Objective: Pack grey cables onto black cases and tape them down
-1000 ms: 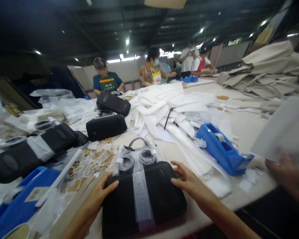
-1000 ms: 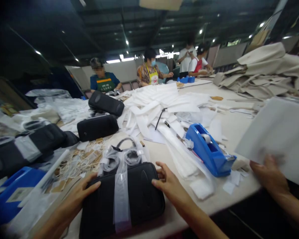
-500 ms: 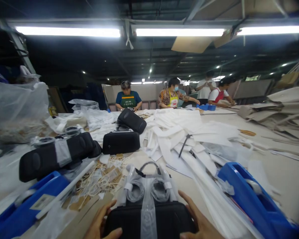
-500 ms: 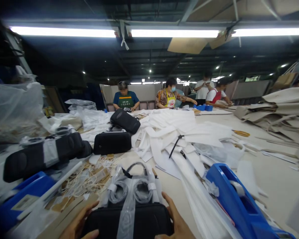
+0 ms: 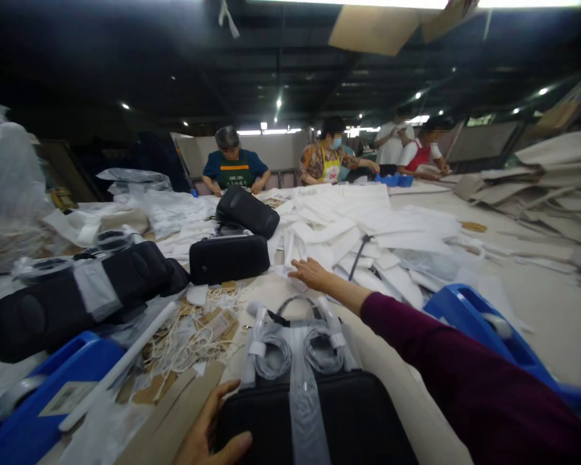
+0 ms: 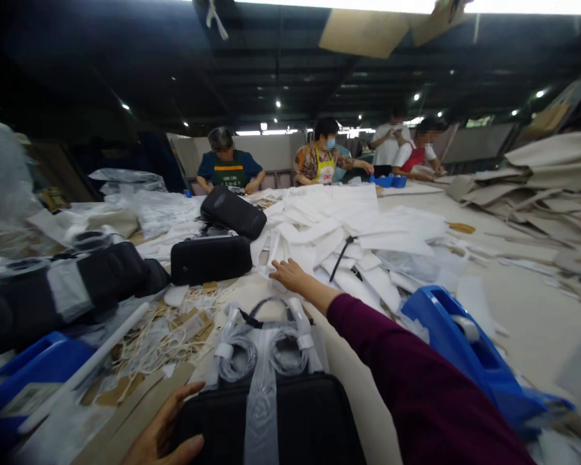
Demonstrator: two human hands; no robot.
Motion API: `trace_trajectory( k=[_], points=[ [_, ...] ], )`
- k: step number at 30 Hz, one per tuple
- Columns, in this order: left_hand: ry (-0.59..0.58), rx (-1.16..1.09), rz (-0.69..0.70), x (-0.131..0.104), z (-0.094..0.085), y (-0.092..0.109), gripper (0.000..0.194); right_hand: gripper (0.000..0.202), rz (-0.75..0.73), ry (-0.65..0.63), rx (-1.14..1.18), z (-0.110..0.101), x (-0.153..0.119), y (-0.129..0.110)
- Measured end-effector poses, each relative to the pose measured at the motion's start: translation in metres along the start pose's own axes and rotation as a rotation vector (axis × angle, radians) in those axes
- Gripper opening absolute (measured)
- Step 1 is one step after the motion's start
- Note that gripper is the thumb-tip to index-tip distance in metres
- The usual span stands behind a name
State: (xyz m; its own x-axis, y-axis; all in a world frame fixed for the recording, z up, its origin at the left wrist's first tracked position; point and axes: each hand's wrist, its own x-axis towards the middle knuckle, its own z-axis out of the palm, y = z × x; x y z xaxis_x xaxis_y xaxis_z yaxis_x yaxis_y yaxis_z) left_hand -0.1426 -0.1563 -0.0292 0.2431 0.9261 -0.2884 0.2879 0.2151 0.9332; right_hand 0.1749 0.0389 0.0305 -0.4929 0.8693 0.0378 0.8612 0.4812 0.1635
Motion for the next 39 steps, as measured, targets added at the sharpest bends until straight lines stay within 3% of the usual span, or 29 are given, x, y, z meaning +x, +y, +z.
trace_trajectory(
  k=[2,4,6,8,10,12,15,17,20,23,27,33,39],
  points=[
    [0.030,0.093,0.002,-0.004,-0.001,0.009,0.070,0.029,-0.018,-0.004,0.049,0.004,0.011,-0.002],
    [0.095,0.274,0.040,-0.008,0.000,0.023,0.070,0.028,-0.007,0.064,0.130,-0.006,0.009,-0.001],
    [0.172,0.495,0.184,-0.011,0.006,0.043,0.069,0.022,0.020,0.346,0.247,-0.029,-0.008,0.001],
    [0.142,0.672,0.409,-0.012,0.018,0.068,0.061,0.023,0.184,0.748,0.462,-0.057,-0.044,-0.003],
    [-0.041,0.772,0.616,-0.012,0.037,0.094,0.054,0.028,0.333,1.118,0.744,-0.079,-0.099,-0.015],
    [-0.297,0.821,0.758,-0.009,0.062,0.118,0.057,0.022,0.406,1.295,1.002,-0.087,-0.164,-0.032],
    [-0.642,0.904,0.842,0.005,0.103,0.146,0.069,0.018,0.681,1.451,1.193,-0.073,-0.259,-0.060],
    [-0.835,0.980,0.830,0.020,0.128,0.161,0.074,0.014,0.870,1.481,1.222,-0.055,-0.305,-0.076],
    [-1.062,1.095,0.759,0.048,0.160,0.177,0.072,0.016,1.065,1.429,1.260,-0.031,-0.346,-0.096],
    [-1.201,1.203,0.658,0.071,0.186,0.188,0.060,0.019,1.146,1.353,1.381,-0.016,-0.361,-0.108],
    [-1.298,1.284,0.596,0.081,0.210,0.195,0.054,0.026,1.146,1.331,1.535,-0.003,-0.361,-0.110],
    [-1.435,1.457,0.549,0.077,0.224,0.197,0.054,0.027,1.161,1.327,1.600,0.007,-0.359,-0.104],
    [-1.373,1.471,0.587,0.070,0.216,0.195,0.052,0.030,1.182,1.382,1.590,0.012,-0.363,-0.106]
  ],
)
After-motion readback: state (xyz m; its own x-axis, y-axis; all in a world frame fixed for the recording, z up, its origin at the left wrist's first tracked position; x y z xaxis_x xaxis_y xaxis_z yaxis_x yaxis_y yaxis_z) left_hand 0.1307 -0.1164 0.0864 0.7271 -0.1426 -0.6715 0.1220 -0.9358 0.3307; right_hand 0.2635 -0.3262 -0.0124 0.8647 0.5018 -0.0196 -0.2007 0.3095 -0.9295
